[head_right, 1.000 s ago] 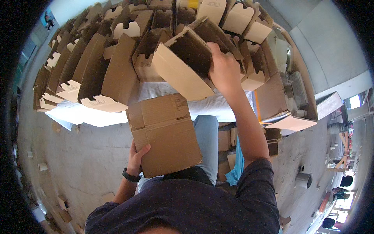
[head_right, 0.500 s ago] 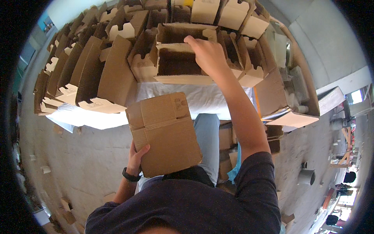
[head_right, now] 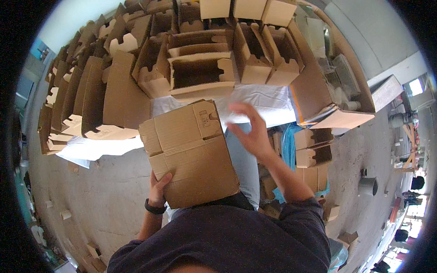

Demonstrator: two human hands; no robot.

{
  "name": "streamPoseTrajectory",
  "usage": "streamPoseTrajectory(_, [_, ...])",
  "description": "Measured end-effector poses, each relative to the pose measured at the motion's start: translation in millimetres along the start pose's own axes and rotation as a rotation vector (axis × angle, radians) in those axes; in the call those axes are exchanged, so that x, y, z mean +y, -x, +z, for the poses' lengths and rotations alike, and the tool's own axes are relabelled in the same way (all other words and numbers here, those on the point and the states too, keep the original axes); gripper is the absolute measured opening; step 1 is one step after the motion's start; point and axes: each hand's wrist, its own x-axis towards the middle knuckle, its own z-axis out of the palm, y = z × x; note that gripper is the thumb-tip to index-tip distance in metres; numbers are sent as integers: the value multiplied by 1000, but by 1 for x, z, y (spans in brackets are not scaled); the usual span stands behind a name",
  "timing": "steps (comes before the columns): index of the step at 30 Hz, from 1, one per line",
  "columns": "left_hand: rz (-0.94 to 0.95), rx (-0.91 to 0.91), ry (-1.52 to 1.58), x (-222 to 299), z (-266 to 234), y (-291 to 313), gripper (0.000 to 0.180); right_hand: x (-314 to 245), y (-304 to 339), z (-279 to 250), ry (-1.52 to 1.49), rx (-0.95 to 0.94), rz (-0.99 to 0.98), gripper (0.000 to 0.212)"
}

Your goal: The person folds and assembles cardboard boxes by hand on a table, handling items one at a time and reaching for additional flat boxes from the floor.

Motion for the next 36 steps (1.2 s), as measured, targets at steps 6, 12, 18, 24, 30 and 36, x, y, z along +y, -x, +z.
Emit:
streamPoseTrajectory(6, [16, -192, -55, 7, 12, -7, 66, 33, 115, 8, -618, -88, 397, 93])
streamPoseTrajectory(12, [99, -338, -328, -3, 34, -14, 72, 34, 176, 4, -869, -16, 707, 97])
streamPoseTrajectory(18, [-17, -452, -187, -10, 69, -20, 75, 14, 168, -17, -711, 172, 662, 88])
streamPoseTrajectory(24, [24, -656, -329, -31, 118, -25, 79, 14, 196, -52, -749, 438, 657, 81])
streamPoseTrajectory(30, [122, -944, -369, -51, 150, -35, 81, 42, 284, -129, -618, 915, 675, 78])
streamPoseTrajectory(36, [-36, -800, -421, -58, 112, -48, 69, 79, 410, -218, -430, 1405, 491, 60])
